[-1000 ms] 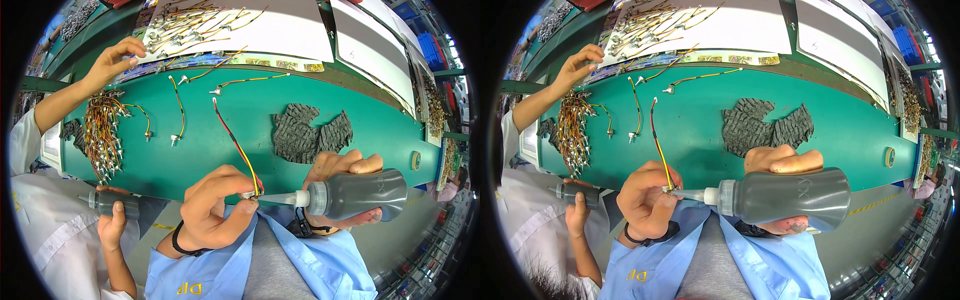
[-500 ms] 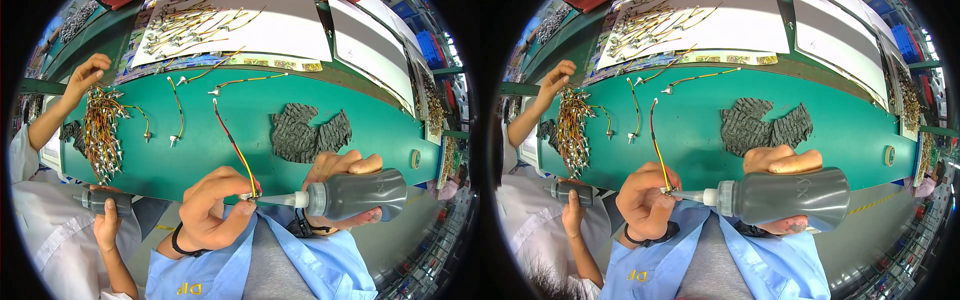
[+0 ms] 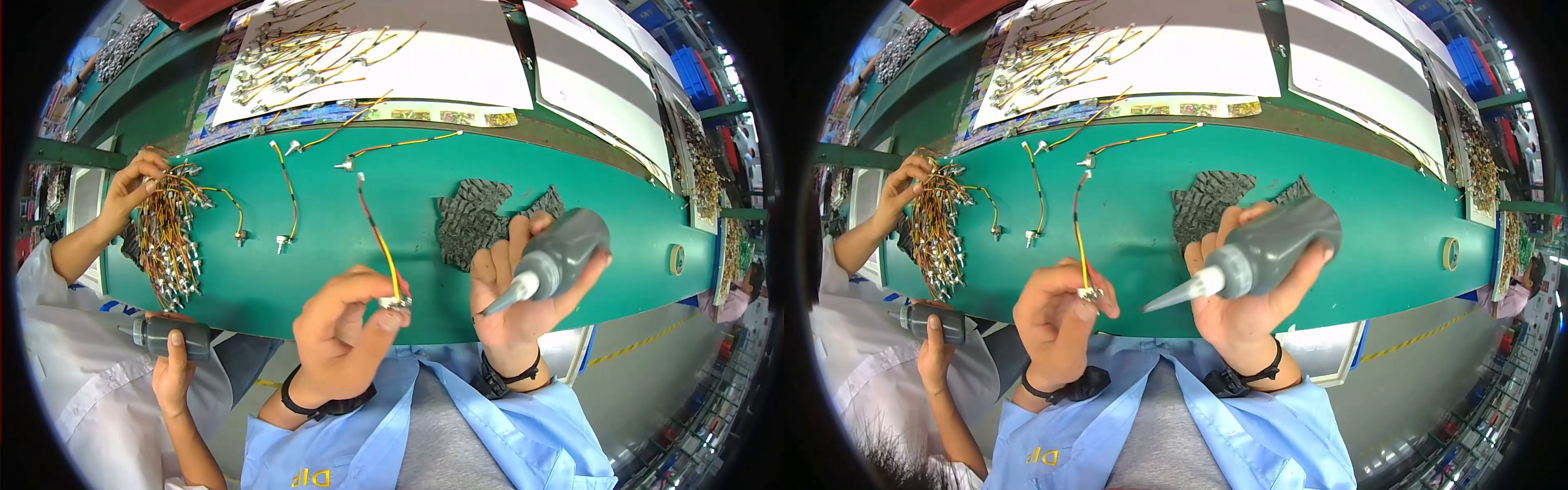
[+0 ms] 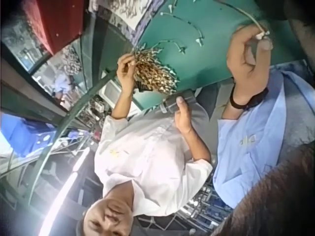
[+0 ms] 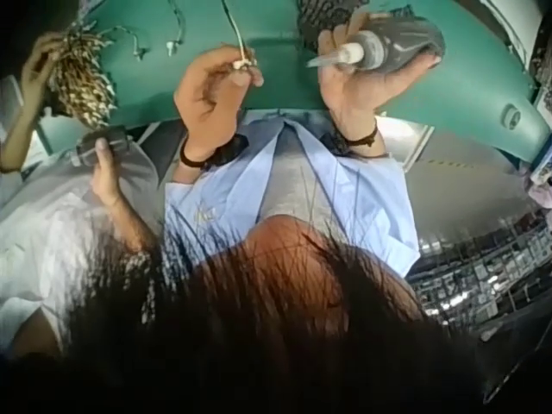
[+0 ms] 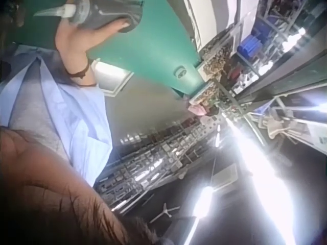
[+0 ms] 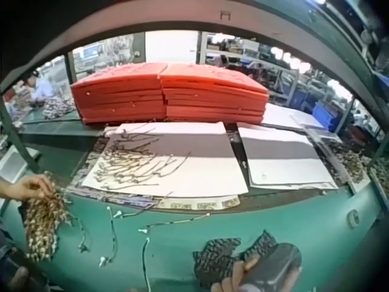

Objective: The person picks up a wire assembly, applies liquid from a squeeze bottle to the component at the end, and sets it down. This process is repeated for several more wire assemblies taken from a pile on the table.

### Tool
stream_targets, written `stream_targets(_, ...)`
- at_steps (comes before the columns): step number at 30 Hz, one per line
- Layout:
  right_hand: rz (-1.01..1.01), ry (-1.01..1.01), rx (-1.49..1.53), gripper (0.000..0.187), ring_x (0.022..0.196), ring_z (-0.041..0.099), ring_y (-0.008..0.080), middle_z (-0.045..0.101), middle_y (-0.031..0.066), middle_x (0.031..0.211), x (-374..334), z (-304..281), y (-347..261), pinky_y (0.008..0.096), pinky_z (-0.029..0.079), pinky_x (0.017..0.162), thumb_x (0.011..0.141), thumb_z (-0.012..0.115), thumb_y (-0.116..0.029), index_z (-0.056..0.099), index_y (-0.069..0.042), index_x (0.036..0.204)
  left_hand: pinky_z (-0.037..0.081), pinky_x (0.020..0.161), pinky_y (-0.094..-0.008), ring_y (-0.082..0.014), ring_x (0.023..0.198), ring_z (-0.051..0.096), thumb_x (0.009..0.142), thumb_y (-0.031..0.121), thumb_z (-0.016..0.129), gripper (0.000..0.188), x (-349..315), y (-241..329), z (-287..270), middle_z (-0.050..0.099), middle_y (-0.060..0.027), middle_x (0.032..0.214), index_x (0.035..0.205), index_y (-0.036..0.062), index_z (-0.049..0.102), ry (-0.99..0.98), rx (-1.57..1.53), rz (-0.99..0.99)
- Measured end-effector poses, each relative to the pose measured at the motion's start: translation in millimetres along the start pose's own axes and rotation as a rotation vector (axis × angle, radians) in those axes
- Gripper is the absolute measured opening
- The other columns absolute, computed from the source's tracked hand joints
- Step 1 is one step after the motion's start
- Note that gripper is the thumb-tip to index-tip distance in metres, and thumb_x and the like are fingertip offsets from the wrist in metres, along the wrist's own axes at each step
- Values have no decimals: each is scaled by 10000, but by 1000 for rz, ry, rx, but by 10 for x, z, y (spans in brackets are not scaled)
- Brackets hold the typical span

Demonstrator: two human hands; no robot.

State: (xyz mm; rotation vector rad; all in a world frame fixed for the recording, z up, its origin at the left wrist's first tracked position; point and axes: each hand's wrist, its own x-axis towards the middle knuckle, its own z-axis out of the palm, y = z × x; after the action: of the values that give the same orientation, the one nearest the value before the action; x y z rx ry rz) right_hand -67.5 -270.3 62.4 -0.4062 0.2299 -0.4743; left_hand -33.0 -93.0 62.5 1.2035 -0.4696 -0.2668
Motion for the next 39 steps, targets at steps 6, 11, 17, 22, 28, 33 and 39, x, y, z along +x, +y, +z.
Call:
stream_targets(6, -278, 178, -137, 692, 606, 538, 157, 562, 30, 830, 110, -441, -317, 271, 409, 567, 860, 532, -676, 504, -41, 1133, 492, 767, -294, -167, 856, 612, 945, -3, 528, 173, 89, -249, -72, 641, -150, 1020, 1111, -50, 543, 60, 167, -131)
stream_targets(11, -664, 215, -1040, 591, 792, 621, 190, 637, 77, 969, 136, -878, -556, 329, 499, 683, 834, 714, -465, 538, -13, 1173, 485, 801, -306, -180, 881, 621, 970, 33, 495, 176, 239, -392, 122, 649, -151, 1081, 1131, -32, 523, 21, 323, -215)
stream_targets(17, -328, -15, -1434, 365, 722, 655, 167, 671, 61, 825, 149, -668, -607, 301, 523, 667, 702, 856, -205, 623, -15, 910, 474, 833, -378, -305, 916, 634, 954, 28, 497, 184, 385, -659, 340, 661, -160, 1146, 1134, -7, 506, -206, 662, -240)
stream_targets(22, -204, -152, -1650, 324, 774, 627, 145, 649, 78, 854, 125, -507, -810, 273, 499, 692, 670, 854, -137, 639, -2, 871, 459, 847, -408, -362, 936, 616, 941, 18, 500, 181, 394, -707, 350, 648, -162, 1186, 1122, 4, 499, -267, 862, -96)
stream_targets(28, -428, 27, -1478, 427, 805, 637, 181, 636, 104, 896, 62, -855, -1053, 280, 500, 669, 723, 821, -279, 601, -8, 969, 458, 801, -286, -149, 913, 596, 987, 56, 449, 131, 374, -656, 343, 633, -148, 1246, 1112, 27, 474, -266, 775, -213)
stream_targets(33, -142, 235, -425, 568, 808, 624, 205, 607, 132, 921, 84, -817, -782, 290, 494, 635, 832, 683, -447, 524, 9, 1131, 461, 828, -291, -152, 962, 601, 984, 69, 471, 142, 292, -594, 255, 630, -167, 1221, 1116, 26, 502, -117, 290, -341)
stream_targets(39, -9, 96, -903, 500, 737, 613, 197, 607, 118, 902, 142, -1022, -1221, 287, 502, 601, 893, 620, -414, 510, 12, 1132, 473, 844, -325, -186, 967, 606, 975, 52, 488, 171, 235, -425, 106, 632, -166, 1122, 1138, 4, 510, -112, 207, -166)
